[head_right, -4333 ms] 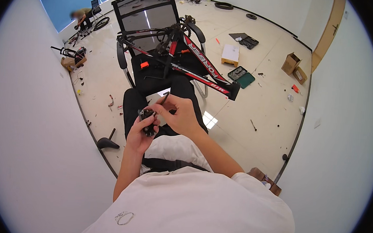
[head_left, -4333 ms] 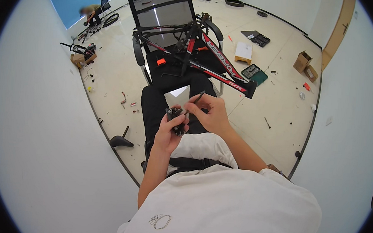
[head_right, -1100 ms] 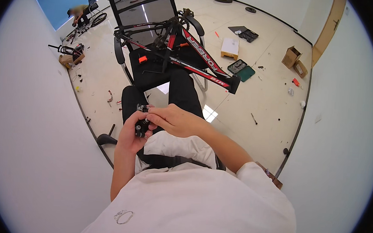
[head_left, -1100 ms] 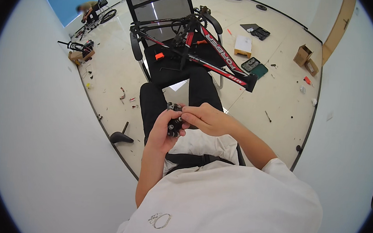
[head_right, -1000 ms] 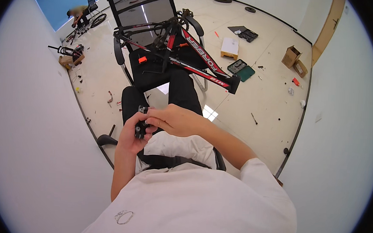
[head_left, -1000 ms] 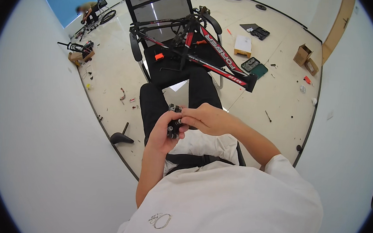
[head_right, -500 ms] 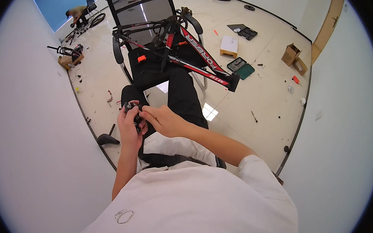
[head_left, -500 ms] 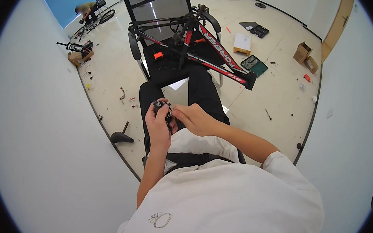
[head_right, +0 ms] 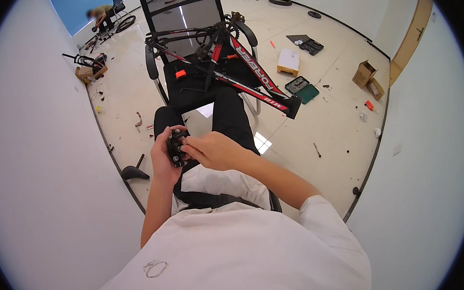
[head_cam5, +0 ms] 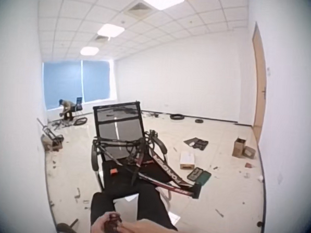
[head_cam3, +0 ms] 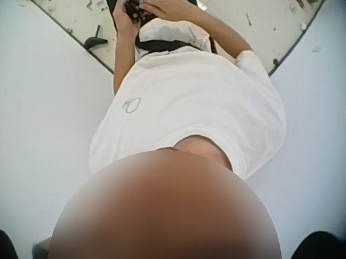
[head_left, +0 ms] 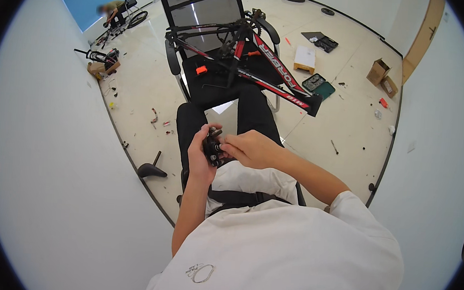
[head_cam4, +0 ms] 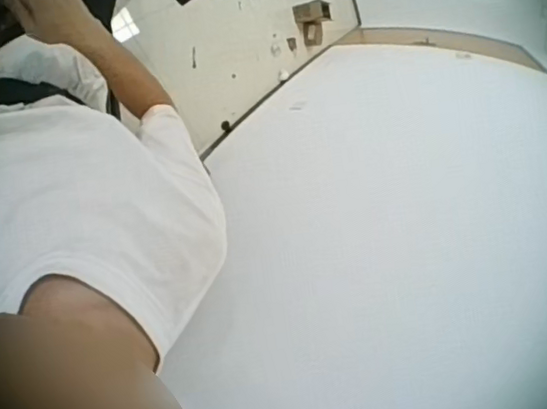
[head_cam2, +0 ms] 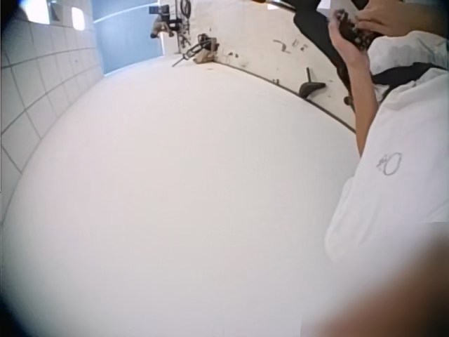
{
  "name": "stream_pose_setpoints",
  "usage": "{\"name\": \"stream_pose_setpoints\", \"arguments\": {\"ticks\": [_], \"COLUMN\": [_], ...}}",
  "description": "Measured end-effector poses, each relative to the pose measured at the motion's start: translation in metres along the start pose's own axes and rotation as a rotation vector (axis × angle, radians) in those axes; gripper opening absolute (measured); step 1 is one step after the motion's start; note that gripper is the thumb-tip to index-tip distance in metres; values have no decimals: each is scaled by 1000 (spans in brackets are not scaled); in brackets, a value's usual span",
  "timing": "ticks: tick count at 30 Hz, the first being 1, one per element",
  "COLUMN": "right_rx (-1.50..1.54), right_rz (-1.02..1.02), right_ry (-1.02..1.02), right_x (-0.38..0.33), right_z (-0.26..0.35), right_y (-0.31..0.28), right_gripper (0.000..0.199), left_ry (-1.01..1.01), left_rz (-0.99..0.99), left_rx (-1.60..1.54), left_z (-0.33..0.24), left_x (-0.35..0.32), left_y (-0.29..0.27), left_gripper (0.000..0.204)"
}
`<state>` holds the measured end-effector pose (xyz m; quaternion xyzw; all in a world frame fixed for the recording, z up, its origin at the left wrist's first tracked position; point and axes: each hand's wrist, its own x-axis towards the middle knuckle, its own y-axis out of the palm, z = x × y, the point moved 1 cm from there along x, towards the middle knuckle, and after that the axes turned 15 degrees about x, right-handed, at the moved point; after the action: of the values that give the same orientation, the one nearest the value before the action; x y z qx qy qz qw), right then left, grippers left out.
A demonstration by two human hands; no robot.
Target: The person sits on a chair and uses a small tool to adjust a bicycle component held in their hands. They repeatedly tighten or loosen parts of the component while seated, with a bicycle frame resting on the chair in front of them.
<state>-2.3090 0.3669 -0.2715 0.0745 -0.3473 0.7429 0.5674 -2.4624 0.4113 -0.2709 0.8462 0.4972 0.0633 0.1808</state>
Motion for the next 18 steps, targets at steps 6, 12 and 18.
{"name": "stream_pose_setpoints", "arguments": {"ticks": [6,12,18], "right_rx": [-166,-305,-296], "right_rz": [-14,-5,68], "right_ry": [-113,-188,-161], "right_x": [-6,-7,-3], "right_z": [4,1,2], "right_y": [1,4,3], "right_gripper": [21,22,29], "left_ry": [0,-135,-186], "left_rz": [-22,54,-6], "left_rx": [41,20,145], "left_z": [10,9,2], "left_x": [6,3,2], "left_y": [-5,-6,-4], "left_gripper": [35,37,40]}}
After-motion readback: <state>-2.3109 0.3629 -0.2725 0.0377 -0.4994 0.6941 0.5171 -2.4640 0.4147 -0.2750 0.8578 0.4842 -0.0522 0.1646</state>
